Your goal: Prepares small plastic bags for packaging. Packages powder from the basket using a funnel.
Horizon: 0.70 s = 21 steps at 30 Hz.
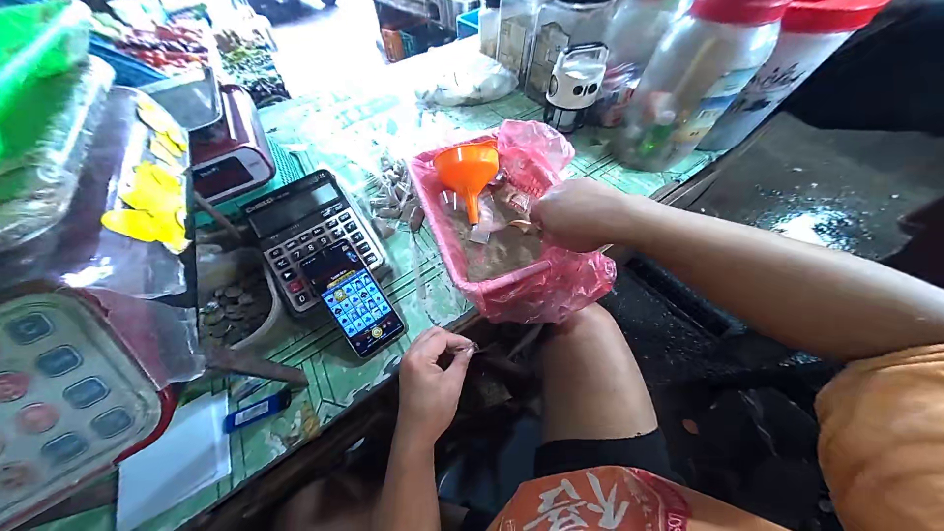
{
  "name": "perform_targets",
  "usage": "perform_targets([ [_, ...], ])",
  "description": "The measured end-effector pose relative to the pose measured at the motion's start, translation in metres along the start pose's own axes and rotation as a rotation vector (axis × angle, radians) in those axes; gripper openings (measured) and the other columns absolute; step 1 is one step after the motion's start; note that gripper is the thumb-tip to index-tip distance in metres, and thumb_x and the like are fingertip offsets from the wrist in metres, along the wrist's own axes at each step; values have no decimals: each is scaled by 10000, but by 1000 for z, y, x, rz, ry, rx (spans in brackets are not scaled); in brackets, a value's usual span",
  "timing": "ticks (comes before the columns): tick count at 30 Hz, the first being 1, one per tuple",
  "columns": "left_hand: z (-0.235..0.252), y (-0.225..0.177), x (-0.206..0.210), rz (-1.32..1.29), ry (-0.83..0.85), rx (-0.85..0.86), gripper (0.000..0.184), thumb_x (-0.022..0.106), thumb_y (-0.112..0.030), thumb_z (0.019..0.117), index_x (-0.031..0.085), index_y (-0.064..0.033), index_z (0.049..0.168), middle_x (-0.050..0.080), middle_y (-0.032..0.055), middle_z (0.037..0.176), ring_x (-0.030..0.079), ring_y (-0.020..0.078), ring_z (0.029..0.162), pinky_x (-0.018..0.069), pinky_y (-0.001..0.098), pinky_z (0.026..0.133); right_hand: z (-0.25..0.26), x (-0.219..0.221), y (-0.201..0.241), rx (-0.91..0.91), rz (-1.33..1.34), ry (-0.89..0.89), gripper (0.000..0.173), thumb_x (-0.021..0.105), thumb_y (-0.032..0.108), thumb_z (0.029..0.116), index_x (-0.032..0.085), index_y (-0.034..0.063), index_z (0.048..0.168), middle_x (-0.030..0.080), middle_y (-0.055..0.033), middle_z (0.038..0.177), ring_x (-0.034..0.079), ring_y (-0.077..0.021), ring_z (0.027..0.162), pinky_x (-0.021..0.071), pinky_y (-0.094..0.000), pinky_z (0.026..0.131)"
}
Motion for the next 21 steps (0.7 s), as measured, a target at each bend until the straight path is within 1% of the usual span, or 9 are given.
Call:
perform_targets([
  [1,0,1,0,-7,-6,-1,38,780,-99,844,773,-131,863,707,-47,871,672,66,877,578,241,815,-2,1,-1,-57,49,-8,162,621,236,996,736,123,1012,707,-111,944,684,-340,963,539,-604,805],
  [3,0,2,0,-12,-7,7,65,781,-168,876,764,-135,824,706,-51,851,665,68,875,559,253,821,-2,3,-11,-119,140,-57,201,573,220,1038,756,155,1089,727,-94,980,687,-321,994,531,-599,870],
  [6,-1,3,-1,-21,22,25,59,733,-139,915,790,-131,903,732,-44,922,677,83,945,563,278,892,-1,1,-26,-35,53,-82,204,601,127,980,746,166,1118,729,-96,1003,685,-333,1016,533,-607,852],
  [10,-1,1,-2,-37,25,-4,103,745,-57,848,780,-132,909,719,-41,931,672,85,950,569,268,880,-12,-7,-9,107,-107,-6,85,659,93,897,717,107,959,700,-115,939,682,-347,956,533,-583,728],
  [13,1,1,-2,-60,9,-13,29,789,-122,850,762,-131,849,702,-43,871,663,80,882,562,255,826,-17,-8,0,113,-122,45,71,653,139,924,699,86,911,689,-128,908,680,-356,924,525,-586,711],
  [15,1,1,-2,-66,10,-7,102,779,-198,892,750,-121,832,702,-35,862,664,80,881,559,267,833,-18,-2,-2,64,-67,65,99,639,171,942,717,113,933,692,-115,902,679,-353,928,526,-606,735],
  [17,0,1,-2,-58,6,-15,135,762,-218,909,740,-108,832,704,-25,875,666,82,892,560,274,841,-13,7,-5,-63,37,41,150,613,172,985,754,138,943,706,-97,874,688,-332,903,537,-608,761],
  [19,1,0,-2,-61,-7,-27,107,770,-187,895,734,-99,845,704,-16,884,667,81,894,562,269,838,-3,18,-6,-187,162,6,220,572,139,1019,787,144,970,727,-81,896,693,-298,919,540,-585,825],
  [21,2,-2,0,-92,-29,-47,47,765,-126,877,735,-93,864,712,-11,892,673,80,886,568,263,828,5,23,-10,-231,240,-51,240,545,108,1028,785,121,1019,735,-103,934,695,-315,952,534,-588,865],
])
Point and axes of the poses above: each hand's wrist, its own z-axis towards the middle knuckle, its own x-axis out of the palm, y = z × x, the point moved 3 cm from there along z, towards the middle knuckle
